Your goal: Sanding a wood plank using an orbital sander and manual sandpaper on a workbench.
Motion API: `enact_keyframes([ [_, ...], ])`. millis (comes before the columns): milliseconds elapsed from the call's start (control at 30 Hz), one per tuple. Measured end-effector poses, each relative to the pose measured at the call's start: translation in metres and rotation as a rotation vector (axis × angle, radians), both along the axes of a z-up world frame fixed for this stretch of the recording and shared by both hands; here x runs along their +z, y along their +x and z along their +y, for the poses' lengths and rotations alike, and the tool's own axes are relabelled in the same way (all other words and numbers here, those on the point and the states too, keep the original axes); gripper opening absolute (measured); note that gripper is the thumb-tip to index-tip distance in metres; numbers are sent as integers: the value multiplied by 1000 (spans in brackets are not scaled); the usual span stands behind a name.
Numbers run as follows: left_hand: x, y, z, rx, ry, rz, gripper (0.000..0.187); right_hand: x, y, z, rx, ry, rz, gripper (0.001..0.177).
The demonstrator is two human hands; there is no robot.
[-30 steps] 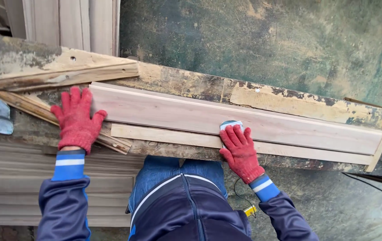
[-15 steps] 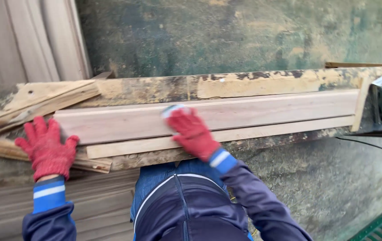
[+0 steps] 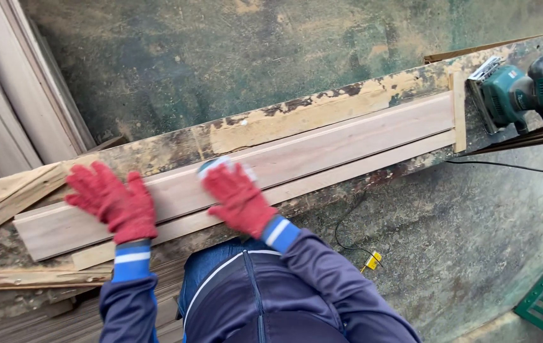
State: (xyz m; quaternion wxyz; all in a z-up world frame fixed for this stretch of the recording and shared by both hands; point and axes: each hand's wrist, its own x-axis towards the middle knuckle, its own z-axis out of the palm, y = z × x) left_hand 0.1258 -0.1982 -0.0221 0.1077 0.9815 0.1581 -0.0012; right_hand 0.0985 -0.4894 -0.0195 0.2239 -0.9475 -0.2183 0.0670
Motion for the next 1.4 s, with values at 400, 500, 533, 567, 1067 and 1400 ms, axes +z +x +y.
enact_keyframes([
  [400,12,17,-33,36,-6,53,82,-46,6,-227,-592,-317,31,65],
  [500,12,19,-34,12,-16,50,82,-35,3,-118,-243,-128,-147,85],
  [533,12,19,-35,2,-3,34,79,-23,5,-79,-19,-63,-64,82],
  [567,13,18,-35,-8,9,17,77,-10,6,-39,203,3,21,80],
  [1067,11,21,-34,103,-16,127,85,-3,23,-148,425,-10,82,70],
  [1400,16,24,-44,82,-33,92,76,-15,39,-114,427,-15,42,75],
])
